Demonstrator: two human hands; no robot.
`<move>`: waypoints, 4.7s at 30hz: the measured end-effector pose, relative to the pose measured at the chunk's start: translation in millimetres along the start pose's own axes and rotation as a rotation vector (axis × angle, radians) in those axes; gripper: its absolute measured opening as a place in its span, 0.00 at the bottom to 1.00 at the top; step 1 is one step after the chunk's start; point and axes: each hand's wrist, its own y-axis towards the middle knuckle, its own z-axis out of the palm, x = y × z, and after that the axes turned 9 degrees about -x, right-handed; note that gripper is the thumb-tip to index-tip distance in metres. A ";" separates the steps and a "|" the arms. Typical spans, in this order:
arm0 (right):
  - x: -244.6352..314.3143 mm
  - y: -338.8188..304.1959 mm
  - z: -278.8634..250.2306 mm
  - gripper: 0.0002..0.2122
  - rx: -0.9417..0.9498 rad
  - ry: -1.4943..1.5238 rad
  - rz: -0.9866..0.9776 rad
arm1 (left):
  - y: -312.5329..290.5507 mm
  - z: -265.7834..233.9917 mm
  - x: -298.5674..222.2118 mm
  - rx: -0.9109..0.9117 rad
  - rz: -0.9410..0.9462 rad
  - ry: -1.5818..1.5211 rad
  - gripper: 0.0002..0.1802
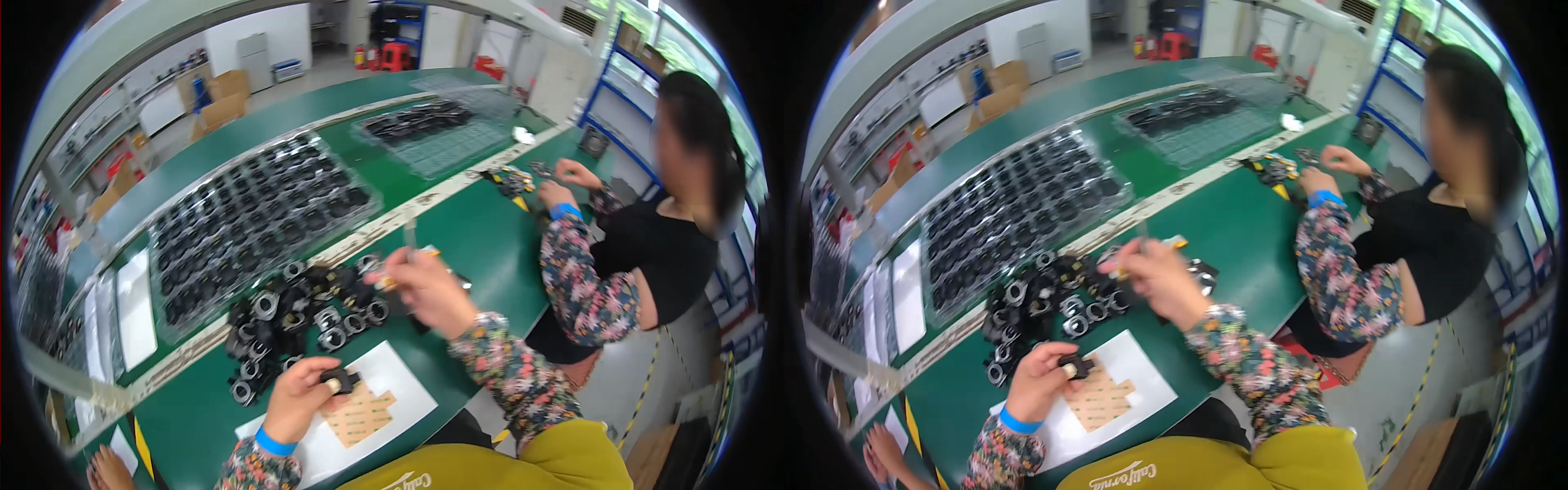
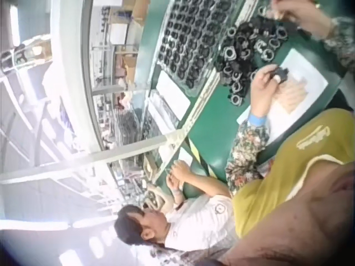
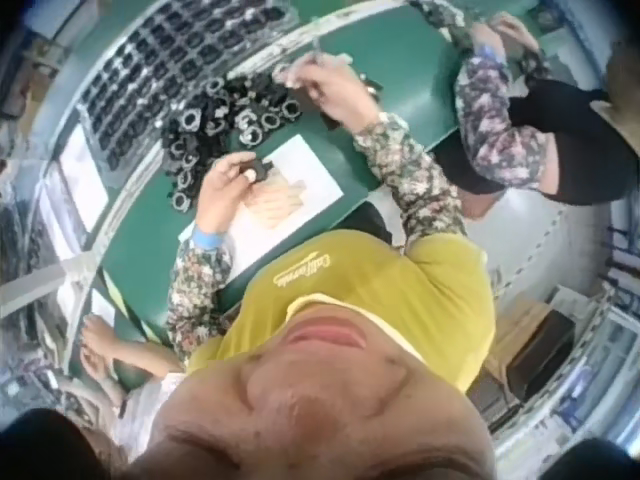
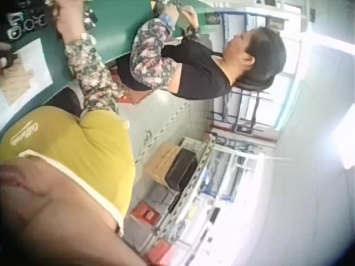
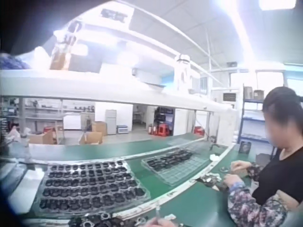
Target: Assembling small electronic components into plastic housings at a factory workbench.
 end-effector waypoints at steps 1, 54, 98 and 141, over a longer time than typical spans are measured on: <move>-9.8 1.4 9.8 0.07 0.028 0.006 -0.004 | 0.6 -3.2 2.7 -0.047 0.002 0.005 0.19; -38.4 -72.2 35.5 0.20 0.574 -1.429 -1.054 | 9.1 -15.6 16.0 -0.013 0.031 -0.040 0.18; -45.7 -77.5 37.7 0.17 0.537 -1.428 -1.146 | 9.1 -17.0 20.0 0.032 0.024 -0.040 0.17; -31.5 -65.2 -5.4 0.05 0.413 -0.580 0.181 | 12.7 -7.4 28.3 -0.079 0.118 0.105 0.08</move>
